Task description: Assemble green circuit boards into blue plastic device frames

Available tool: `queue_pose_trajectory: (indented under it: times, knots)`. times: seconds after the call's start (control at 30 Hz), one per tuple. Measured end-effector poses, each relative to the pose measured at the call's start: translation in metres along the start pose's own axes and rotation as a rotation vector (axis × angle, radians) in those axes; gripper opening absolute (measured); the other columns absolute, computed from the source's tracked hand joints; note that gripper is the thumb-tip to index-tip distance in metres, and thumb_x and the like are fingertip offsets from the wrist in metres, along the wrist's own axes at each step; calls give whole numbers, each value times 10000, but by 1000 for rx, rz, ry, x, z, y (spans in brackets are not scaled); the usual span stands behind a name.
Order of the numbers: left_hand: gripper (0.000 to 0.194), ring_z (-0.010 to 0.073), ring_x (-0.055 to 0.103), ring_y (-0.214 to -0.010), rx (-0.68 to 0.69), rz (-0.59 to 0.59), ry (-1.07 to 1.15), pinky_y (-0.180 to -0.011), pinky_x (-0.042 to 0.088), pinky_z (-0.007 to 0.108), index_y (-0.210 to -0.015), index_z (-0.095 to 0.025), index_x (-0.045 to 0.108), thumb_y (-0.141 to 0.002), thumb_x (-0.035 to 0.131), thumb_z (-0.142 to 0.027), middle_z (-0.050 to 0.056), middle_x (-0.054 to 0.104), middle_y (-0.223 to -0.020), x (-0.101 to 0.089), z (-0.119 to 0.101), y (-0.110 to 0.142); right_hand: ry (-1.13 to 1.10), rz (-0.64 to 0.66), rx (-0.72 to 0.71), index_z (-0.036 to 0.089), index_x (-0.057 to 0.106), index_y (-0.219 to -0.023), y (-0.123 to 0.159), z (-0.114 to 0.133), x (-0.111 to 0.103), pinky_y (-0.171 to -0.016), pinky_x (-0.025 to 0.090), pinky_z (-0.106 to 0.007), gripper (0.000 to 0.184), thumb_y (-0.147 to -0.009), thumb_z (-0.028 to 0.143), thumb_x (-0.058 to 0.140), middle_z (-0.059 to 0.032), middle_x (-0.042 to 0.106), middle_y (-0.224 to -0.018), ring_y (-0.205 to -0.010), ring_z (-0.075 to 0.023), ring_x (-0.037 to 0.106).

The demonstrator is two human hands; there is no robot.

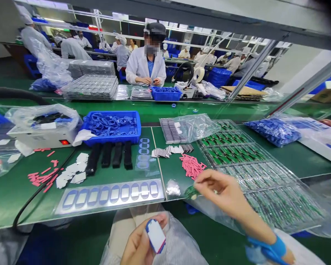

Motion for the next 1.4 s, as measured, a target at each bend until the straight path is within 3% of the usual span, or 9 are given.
queue_pose_trajectory:
  times: [0.1,0.2,0.33,0.47,0.6,0.73,0.93,1.2,1.4]
  knots:
    - [390,291,635,-1131,97,3,-27,-889,513,256,-893,-184,799,-621,808,-464,128,673,-1257,17,-10,1,-529,61,104,185,586,-842,9,20,61,-359,476,-159,199,-823,375,642,67,569,-482,-369,-85,562]
    - [357,280,673,-1043,160,-45,-2,-865,520,291,-879,-212,802,-636,793,-474,110,739,-1137,18,-19,7,-647,53,81,184,648,-932,16,35,89,-388,514,-149,156,-838,309,643,39,628,-589,-422,-85,620]
    - [333,244,688,-978,197,-106,29,-833,511,265,-870,-225,801,-656,777,-479,85,786,-926,11,-28,17,-325,8,-240,200,711,-974,23,67,80,-507,593,-171,162,-820,184,664,-36,720,-859,-555,-105,694]
    - [296,165,692,-832,192,-92,40,-712,506,196,-881,-233,798,-680,776,-449,60,780,-896,14,-31,21,128,-127,-644,151,687,-1041,38,102,67,-731,624,-243,231,-811,135,679,-76,761,-896,-770,-174,738]
    - [311,131,666,-849,166,-38,65,-758,494,176,-910,-231,791,-682,779,-442,47,772,-946,17,-30,21,351,-155,-798,113,634,-1147,46,112,76,-813,604,-261,323,-825,91,660,-98,767,-929,-835,-184,739]
    - [360,146,661,-907,193,-42,104,-790,497,184,-951,-228,782,-675,781,-459,51,764,-1001,14,-32,20,398,-191,-811,154,597,-1231,48,115,73,-713,620,-257,423,-818,131,683,-69,776,-881,-744,-191,748]
    - [319,108,677,-793,317,-69,74,-727,519,154,-961,-255,771,-680,795,-404,7,771,-929,11,-41,20,114,-101,-546,230,683,-1054,38,115,63,-680,631,-221,207,-854,268,651,-17,780,-866,-688,-167,748]
    - [291,131,713,-924,557,-78,-107,-816,530,141,-984,-307,764,-696,795,-339,-8,793,-991,10,-57,26,133,-22,-680,149,666,-1070,40,129,77,-799,610,-219,213,-869,210,630,-77,771,-947,-827,-176,747]
    - [290,162,716,-932,605,-92,-142,-831,548,183,-990,-292,764,-705,788,-335,17,791,-997,9,-60,27,164,23,-737,127,660,-1067,42,133,80,-866,580,-209,198,-893,195,595,-87,770,-946,-871,-165,739]
Point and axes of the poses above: each hand's wrist, its own y-axis away from the middle knuckle, its own x-axis out of the palm, z = x × y, the point moved 9 cm from there along -y, towards the middle knuckle
